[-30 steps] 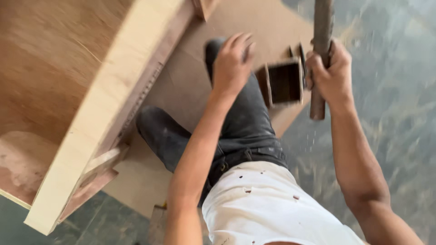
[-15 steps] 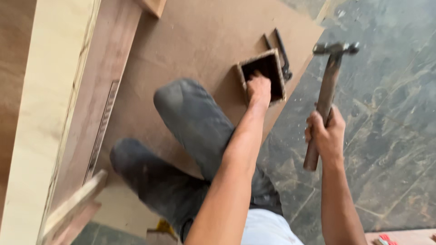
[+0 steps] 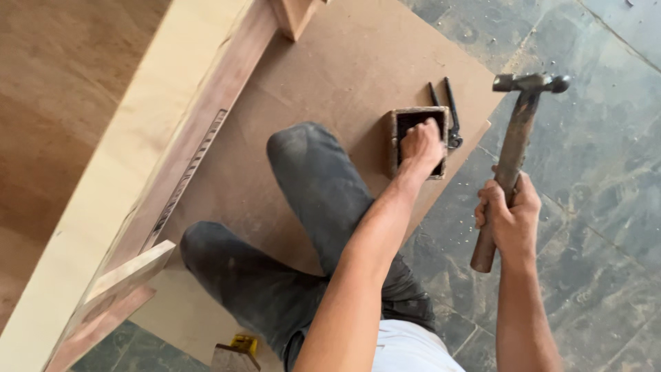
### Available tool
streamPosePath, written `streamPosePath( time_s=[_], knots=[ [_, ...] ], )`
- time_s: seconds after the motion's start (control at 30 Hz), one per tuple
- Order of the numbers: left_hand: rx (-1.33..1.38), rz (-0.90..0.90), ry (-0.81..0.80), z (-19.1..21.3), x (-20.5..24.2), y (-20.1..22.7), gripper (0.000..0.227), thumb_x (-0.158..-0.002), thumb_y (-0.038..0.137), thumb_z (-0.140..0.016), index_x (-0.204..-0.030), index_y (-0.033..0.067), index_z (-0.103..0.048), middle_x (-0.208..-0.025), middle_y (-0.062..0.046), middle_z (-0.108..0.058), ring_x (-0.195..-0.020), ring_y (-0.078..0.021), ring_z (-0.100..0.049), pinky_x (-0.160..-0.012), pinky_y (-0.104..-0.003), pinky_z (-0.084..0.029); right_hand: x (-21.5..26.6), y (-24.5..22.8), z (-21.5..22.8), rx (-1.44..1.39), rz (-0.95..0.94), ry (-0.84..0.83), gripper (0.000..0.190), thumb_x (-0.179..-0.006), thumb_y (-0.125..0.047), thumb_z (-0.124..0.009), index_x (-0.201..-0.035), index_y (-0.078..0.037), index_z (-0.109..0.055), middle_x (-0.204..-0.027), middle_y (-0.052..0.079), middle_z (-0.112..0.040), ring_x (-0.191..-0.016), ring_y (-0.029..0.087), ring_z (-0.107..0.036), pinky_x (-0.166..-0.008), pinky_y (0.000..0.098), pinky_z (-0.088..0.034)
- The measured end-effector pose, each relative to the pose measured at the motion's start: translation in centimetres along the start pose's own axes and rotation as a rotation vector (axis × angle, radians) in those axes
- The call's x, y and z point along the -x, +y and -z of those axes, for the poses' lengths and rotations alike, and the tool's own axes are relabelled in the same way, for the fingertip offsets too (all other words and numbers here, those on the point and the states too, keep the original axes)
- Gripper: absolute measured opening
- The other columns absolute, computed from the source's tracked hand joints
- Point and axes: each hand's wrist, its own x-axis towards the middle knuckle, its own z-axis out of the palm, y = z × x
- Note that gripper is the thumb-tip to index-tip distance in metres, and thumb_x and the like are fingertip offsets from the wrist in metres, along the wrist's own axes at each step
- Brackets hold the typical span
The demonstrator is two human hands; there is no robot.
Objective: The person applies adhesive along the edges of wooden boards and then uses a hammer to secure pieces of plywood to a wooden frame, gradually assembling a cabinet.
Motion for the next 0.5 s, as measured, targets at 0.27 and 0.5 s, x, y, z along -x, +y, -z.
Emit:
streamPosePath(
  time_s=[0.27, 0.5],
  knots=[
    [0.608, -0.229, 0.488, 27.1, 15.2, -3.6, 0.005, -0.093, 0.008, -0.063, -0.093, 0.0039, -0.065, -0.081, -0.012, -0.066, -0.073, -0.0251, -0.065, -0.068, -0.039, -0.054, 5.4, -6.7, -7.3, -0.014, 0.27, -0.269, 0.019, -0.108, -0.001, -0.053, -0.123, 0.01, -0.05, -0.083, 0.008, -0.06, -0.057, 0.012, -0.058, -0.048, 0.0274, -0.048],
    [0.801, 0.068, 0.986, 42.7, 38.8, -15.7, 0.012, -0.107, 0.006, -0.057, -0.109, 0.0029, -0.069, -0.096, 0.001, -0.063, -0.07, -0.0053, -0.051, -0.059, -0.024, -0.044, 14.4, -11.8, -20.7, -0.04, 0.348, -0.799, 0.021, -0.115, -0.009, -0.063, -0.122, 0.006, -0.051, -0.083, 0.01, -0.06, -0.056, 0.01, -0.057, -0.049, 0.0238, -0.048]
  ],
)
